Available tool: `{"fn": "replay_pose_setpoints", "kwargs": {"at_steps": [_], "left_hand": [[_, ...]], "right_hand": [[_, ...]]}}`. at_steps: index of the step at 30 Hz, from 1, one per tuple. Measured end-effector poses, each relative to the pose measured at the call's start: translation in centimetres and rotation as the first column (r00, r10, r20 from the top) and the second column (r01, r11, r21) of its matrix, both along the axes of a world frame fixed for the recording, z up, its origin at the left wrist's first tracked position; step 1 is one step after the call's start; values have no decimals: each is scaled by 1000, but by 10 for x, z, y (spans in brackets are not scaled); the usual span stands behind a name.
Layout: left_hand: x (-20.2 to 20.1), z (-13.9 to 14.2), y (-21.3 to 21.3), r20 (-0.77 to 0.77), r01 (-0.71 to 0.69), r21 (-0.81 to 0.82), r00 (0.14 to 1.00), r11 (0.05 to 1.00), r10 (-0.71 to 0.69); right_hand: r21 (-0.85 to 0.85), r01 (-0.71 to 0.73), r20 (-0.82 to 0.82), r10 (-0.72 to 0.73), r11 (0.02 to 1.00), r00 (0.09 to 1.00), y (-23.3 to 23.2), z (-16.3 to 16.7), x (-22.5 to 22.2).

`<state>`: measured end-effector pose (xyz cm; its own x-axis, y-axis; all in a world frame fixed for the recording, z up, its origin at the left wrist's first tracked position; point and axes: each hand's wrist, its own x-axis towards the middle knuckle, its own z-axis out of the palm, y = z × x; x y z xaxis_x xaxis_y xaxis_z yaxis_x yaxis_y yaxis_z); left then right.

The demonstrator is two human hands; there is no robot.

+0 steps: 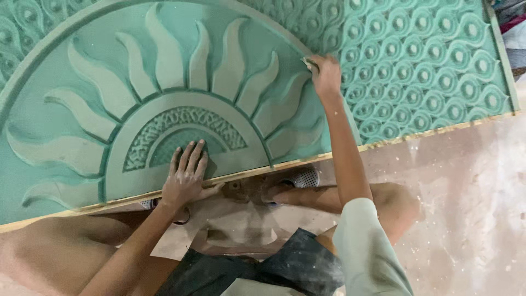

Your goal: The person sands a large green decorative panel with a sunburst design using a sanding block. They work methodically across the raised patterns and edges, smoothing the surface by hand.

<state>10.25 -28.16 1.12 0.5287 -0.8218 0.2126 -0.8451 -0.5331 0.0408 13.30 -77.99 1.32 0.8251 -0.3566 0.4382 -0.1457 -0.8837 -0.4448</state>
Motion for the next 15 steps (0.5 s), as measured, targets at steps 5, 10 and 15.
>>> {"fn": "replay_pose_setpoints", "kwargs": {"at_steps": [5, 10, 15], "left_hand": [[-2, 1, 0, -42, -14, -3, 999, 1000, 14], [-1, 2, -3, -56, -4, -24, 998, 1000, 3], [3, 6, -3, -54, -23, -17, 998, 1000, 22]], "right_hand": [[253, 2, 37, -12, 967, 999, -6, 4, -43], [107, 43, 27, -46, 993, 999, 4, 8, -20], [-74, -62, 73, 67, 995, 995, 31, 6, 69]]}}
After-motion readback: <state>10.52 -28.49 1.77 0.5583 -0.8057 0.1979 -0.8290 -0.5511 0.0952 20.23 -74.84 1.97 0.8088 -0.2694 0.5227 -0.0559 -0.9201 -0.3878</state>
